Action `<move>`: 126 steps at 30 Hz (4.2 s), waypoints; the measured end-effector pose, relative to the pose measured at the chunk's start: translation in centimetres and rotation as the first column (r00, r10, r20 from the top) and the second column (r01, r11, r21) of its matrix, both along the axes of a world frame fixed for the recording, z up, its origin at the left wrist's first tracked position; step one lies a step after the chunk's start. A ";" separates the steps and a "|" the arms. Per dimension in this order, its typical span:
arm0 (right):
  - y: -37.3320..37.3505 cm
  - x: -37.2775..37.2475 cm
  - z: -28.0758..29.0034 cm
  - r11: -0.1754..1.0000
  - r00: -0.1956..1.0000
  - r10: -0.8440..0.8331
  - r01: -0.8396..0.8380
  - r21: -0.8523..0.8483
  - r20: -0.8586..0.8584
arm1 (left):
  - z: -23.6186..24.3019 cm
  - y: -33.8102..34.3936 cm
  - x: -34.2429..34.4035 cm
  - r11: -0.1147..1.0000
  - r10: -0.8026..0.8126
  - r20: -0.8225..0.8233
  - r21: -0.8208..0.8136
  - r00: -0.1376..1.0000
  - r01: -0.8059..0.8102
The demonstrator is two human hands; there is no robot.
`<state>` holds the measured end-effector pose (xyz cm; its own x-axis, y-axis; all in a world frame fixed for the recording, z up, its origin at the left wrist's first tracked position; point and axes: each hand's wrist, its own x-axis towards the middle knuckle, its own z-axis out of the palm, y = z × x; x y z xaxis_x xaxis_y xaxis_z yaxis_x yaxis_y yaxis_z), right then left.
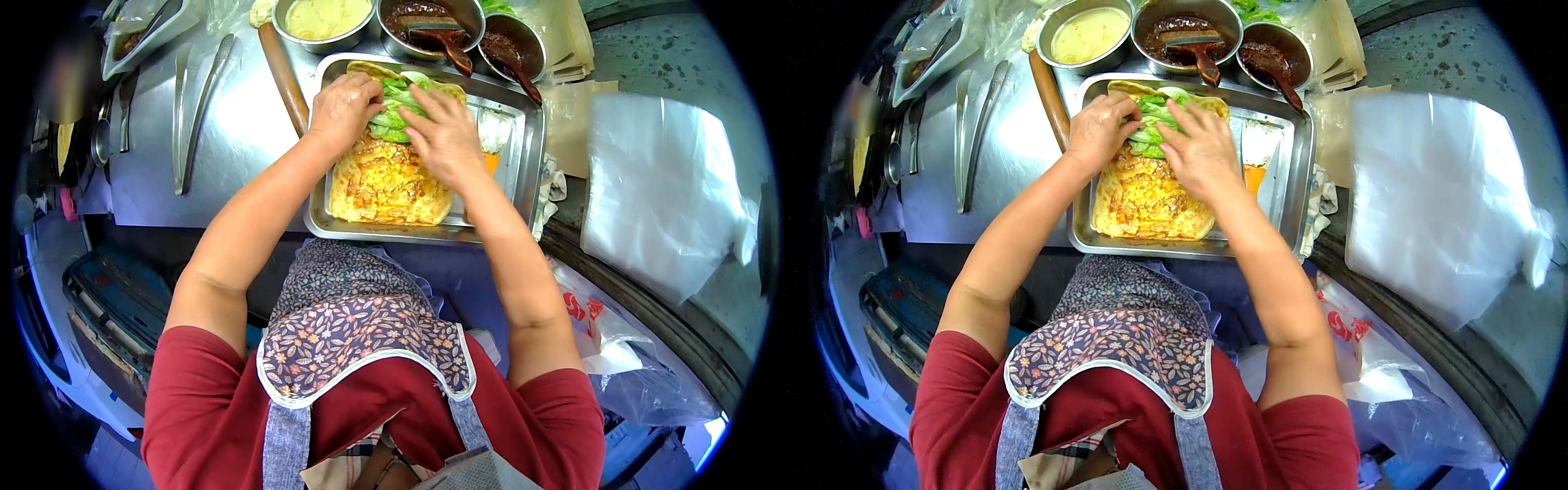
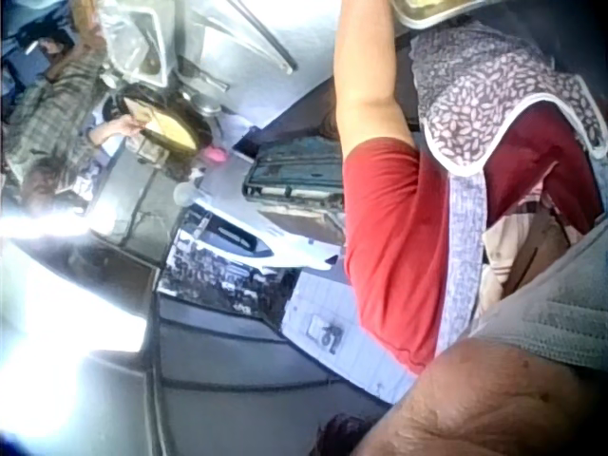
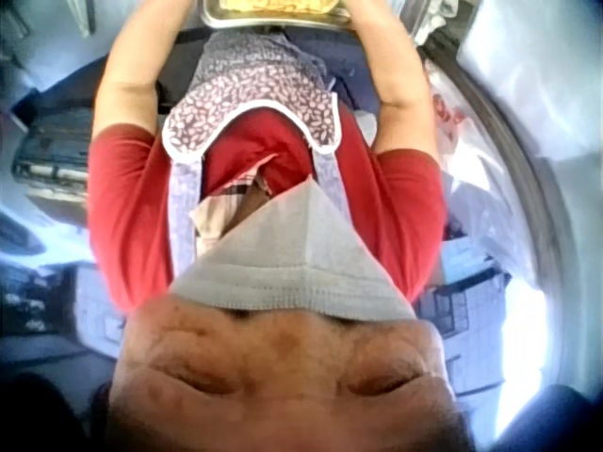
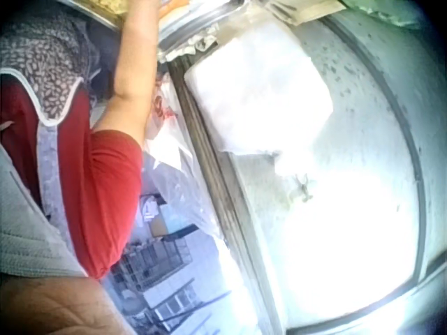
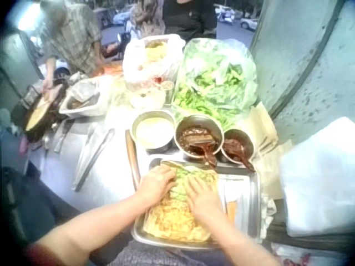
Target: The person rolls out dough with a rolling pin, cooks crepes on a griddle, and assembles them with fillings like egg, sausage, and lettuce. They then fold, cut, and package the crepes for takeaway.
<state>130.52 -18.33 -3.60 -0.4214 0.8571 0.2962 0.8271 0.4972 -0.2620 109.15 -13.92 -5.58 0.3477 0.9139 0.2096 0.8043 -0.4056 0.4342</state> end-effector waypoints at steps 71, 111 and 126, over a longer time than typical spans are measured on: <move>4.1 5.4 13.0 0.929 0.381 -0.307 0.320 -0.188 -0.872 | 2.5 0.7 -1.9 0.994 -0.042 0.116 -0.100 0.992 0.054; 33.2 5.4 3.8 0.829 0.870 -0.476 0.493 -0.263 0.131 | 4.1 -0.9 -6.0 0.934 0.075 0.409 -0.349 0.909 0.080; 4.7 0.4 10.9 0.862 1.000 0.021 -0.015 -0.507 0.006 | 3.1 2.4 -1.3 0.885 0.056 0.010 -0.463 0.998 -0.045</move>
<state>130.94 -13.68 7.30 -0.4391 0.8800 -0.1813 0.8234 0.3134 -0.4731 107.82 -11.57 -2.49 0.2989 0.9251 -0.2344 0.8063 -0.1134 0.5806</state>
